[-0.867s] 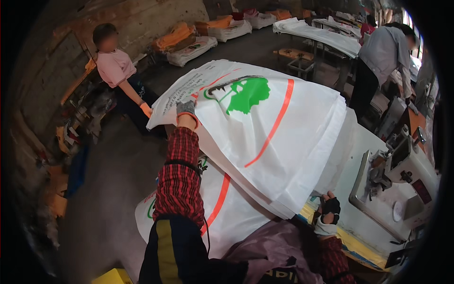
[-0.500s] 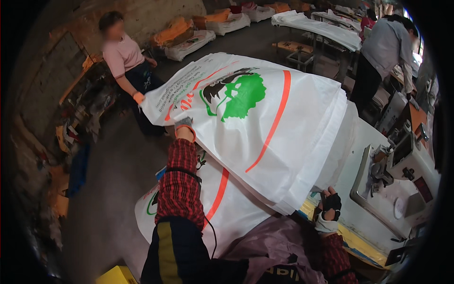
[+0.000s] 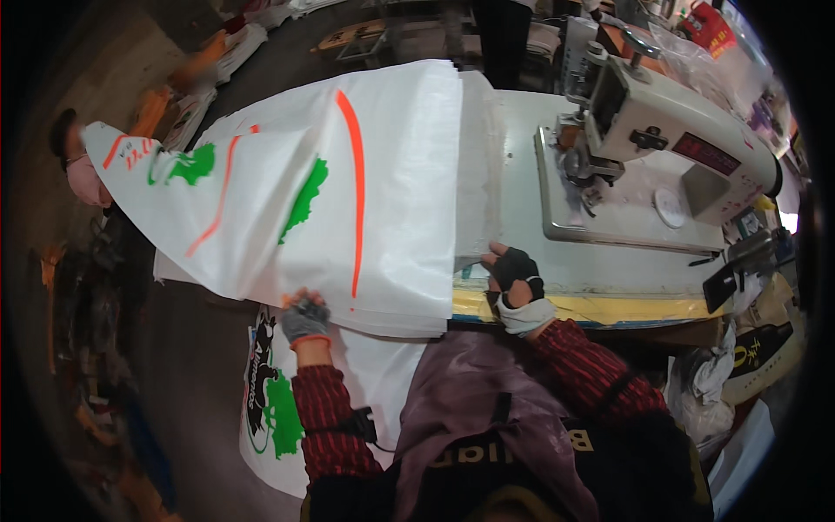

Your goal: Using a sewing machine to stitch the seams of large plastic/woven bags.

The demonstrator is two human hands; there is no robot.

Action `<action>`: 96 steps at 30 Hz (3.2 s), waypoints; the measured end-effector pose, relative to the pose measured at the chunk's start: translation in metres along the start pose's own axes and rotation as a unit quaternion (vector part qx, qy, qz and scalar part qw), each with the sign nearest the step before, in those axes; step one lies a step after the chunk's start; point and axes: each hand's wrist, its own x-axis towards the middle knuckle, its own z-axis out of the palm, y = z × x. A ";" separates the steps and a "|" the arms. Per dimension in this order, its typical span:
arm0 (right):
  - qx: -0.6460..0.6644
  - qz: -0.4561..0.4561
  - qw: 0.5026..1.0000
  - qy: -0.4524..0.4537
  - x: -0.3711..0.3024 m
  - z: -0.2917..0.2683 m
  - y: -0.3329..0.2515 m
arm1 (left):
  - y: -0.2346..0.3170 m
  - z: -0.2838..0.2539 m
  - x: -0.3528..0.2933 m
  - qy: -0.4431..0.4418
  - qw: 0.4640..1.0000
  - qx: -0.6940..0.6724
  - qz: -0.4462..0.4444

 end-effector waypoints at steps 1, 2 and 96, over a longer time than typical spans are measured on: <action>0.016 0.008 1.000 -0.005 -0.001 -0.001 0.002 | -0.015 0.011 -0.011 -0.024 0.992 0.123 0.013; -0.001 0.007 1.000 -0.003 -0.004 -0.005 0.008 | -0.035 0.041 -0.031 -0.070 0.980 0.183 0.018; 0.036 0.373 0.904 -0.206 -0.133 -0.166 -0.017 | -0.261 0.333 0.035 -0.213 0.283 0.664 0.658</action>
